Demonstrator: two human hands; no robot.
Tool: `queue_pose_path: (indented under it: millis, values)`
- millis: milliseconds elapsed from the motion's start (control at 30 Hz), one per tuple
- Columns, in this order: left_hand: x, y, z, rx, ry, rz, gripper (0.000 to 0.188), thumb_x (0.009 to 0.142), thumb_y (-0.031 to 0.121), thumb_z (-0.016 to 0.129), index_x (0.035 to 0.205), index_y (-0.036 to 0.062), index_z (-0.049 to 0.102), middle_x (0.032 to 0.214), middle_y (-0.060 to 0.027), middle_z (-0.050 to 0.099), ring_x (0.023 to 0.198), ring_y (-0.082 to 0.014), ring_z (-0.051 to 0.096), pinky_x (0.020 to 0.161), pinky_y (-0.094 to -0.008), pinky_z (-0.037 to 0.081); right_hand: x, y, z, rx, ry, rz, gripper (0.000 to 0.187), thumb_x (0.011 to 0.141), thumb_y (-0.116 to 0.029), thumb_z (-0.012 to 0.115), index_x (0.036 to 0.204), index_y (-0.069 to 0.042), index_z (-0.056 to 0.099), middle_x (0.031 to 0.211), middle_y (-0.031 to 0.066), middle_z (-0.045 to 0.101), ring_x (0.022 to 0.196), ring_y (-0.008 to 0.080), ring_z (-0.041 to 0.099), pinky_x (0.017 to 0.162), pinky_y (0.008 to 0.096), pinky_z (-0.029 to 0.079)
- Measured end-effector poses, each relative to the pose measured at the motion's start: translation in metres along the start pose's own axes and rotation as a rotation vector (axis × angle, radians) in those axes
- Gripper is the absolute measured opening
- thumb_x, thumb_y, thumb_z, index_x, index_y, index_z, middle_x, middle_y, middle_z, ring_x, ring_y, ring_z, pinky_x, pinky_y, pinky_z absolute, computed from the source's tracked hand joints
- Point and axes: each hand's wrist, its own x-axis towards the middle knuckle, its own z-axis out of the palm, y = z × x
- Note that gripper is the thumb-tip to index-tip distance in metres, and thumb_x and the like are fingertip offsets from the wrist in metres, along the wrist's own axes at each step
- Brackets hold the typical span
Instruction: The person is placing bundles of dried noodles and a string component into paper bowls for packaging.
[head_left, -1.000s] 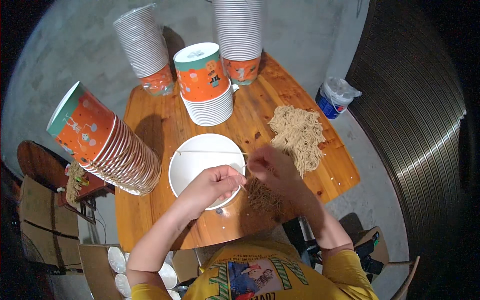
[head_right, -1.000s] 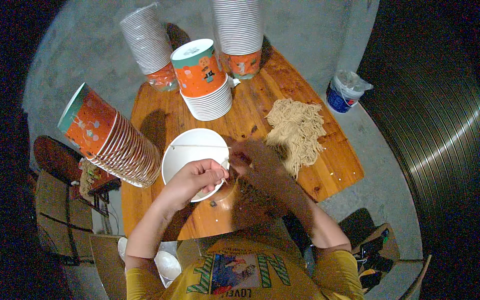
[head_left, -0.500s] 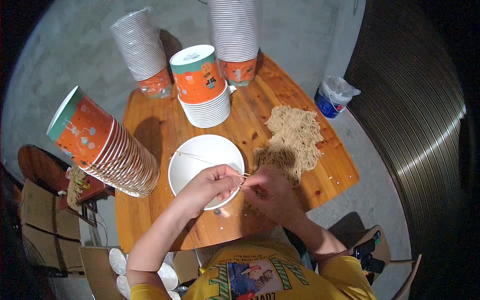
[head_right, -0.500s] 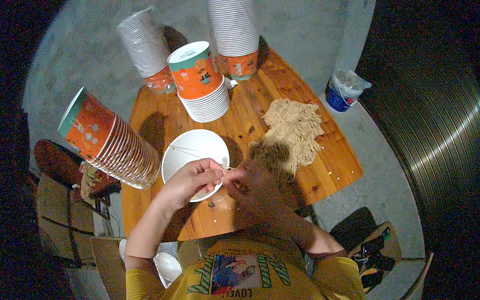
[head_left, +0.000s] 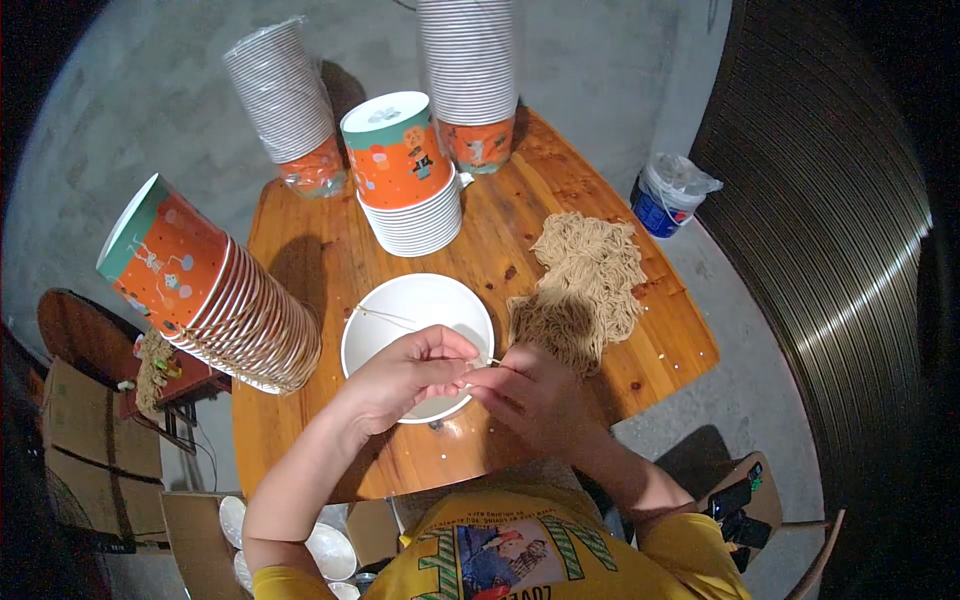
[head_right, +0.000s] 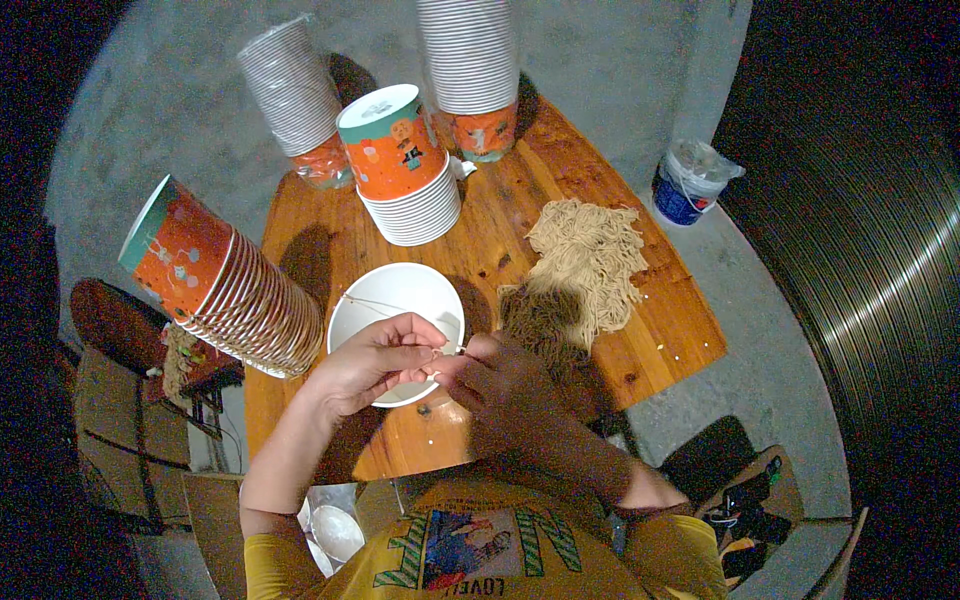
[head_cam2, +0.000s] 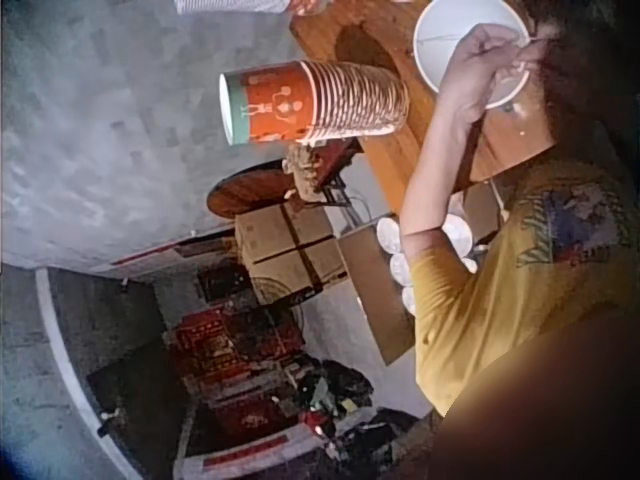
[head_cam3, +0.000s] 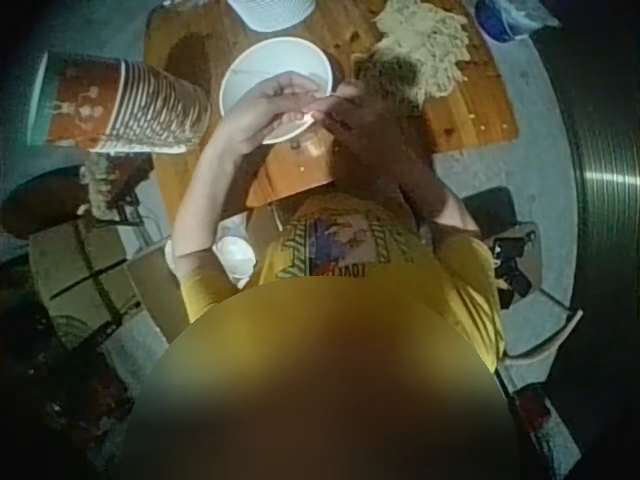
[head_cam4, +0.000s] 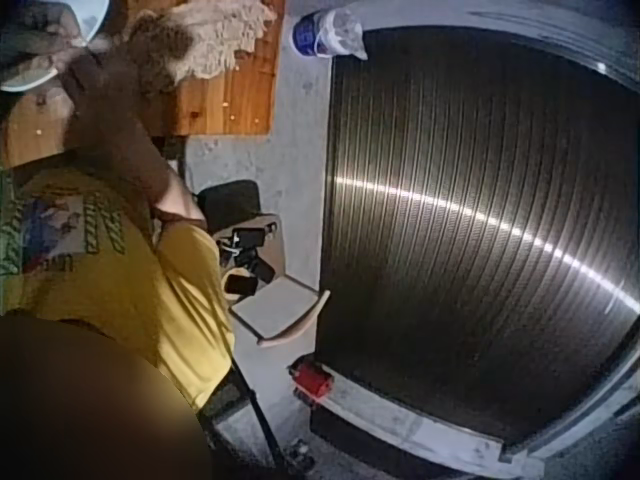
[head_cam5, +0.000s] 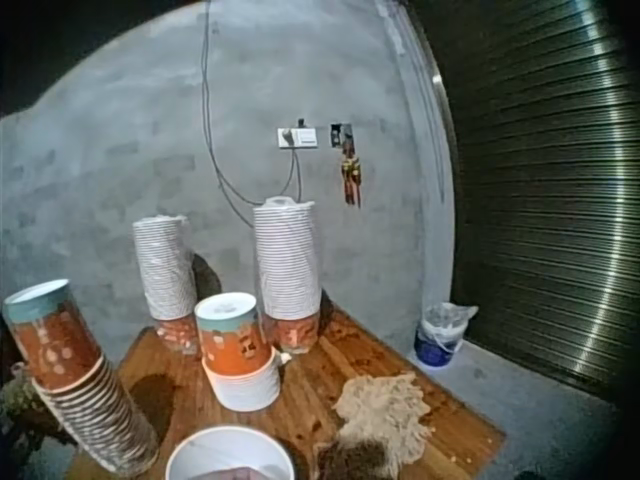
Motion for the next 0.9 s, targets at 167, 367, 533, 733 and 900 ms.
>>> queue_pose_path:
  millis: [167,367,533,733,900]
  values:
    - [0.002,-0.005,-0.003,0.1,0.0,0.056,0.016,0.088,0.005,0.058,0.104,0.0031,0.054,0.09,-0.0022,0.055,0.077,-0.0094,0.052,0.072,-0.0219,0.044,0.003,-0.002,-0.004,-0.029,-0.039,-0.017,0.014,0.08,-0.013,0.068,0.093,-0.013,0.061,0.08,0.0047,0.053,0.072,0.0237,0.056,0.064,0.0352,0.048]
    - [-0.003,-0.007,0.016,0.482,0.17,0.341,0.014,0.09,0.004,0.054,0.103,0.0029,0.051,0.084,-0.0015,0.053,0.074,-0.0095,0.05,0.069,-0.0225,0.043,0.0,-0.005,0.003,0.425,0.096,0.435,0.013,0.084,-0.012,0.065,0.083,-0.005,0.055,0.089,0.0052,0.06,0.068,0.014,0.057,0.064,0.0277,0.047]
    - [-0.006,-0.01,0.026,0.727,0.242,0.456,0.015,0.09,0.004,0.053,0.104,0.0029,0.049,0.082,-0.0034,0.052,0.074,-0.011,0.051,0.068,-0.0251,0.044,0.011,-0.011,-0.007,0.416,-0.011,0.523,0.016,0.085,-0.017,0.065,0.087,-0.003,0.058,0.077,0.0024,0.057,0.063,0.0074,0.051,0.059,0.0235,0.042]
    - [-0.003,-0.01,0.02,0.649,0.15,0.43,0.02,0.089,0.004,0.054,0.108,0.0026,0.05,0.087,-0.0046,0.053,0.081,-0.0121,0.053,0.073,-0.0257,0.045,0.009,-0.004,-0.004,0.438,-0.028,0.539,0.016,0.085,-0.017,0.064,0.088,-0.002,0.059,0.071,-0.0013,0.053,0.061,0.0055,0.048,0.056,0.0221,0.04]
    - [-0.004,-0.007,0.016,0.649,0.094,0.421,0.025,0.086,0.005,0.057,0.11,0.0016,0.051,0.098,-0.0061,0.05,0.086,-0.013,0.052,0.078,-0.0259,0.044,0.008,-0.004,0.0,0.493,0.011,0.6,0.011,0.085,-0.014,0.063,0.085,-0.004,0.059,0.066,-0.0049,0.05,0.06,0.002,0.044,0.054,0.0203,0.038]
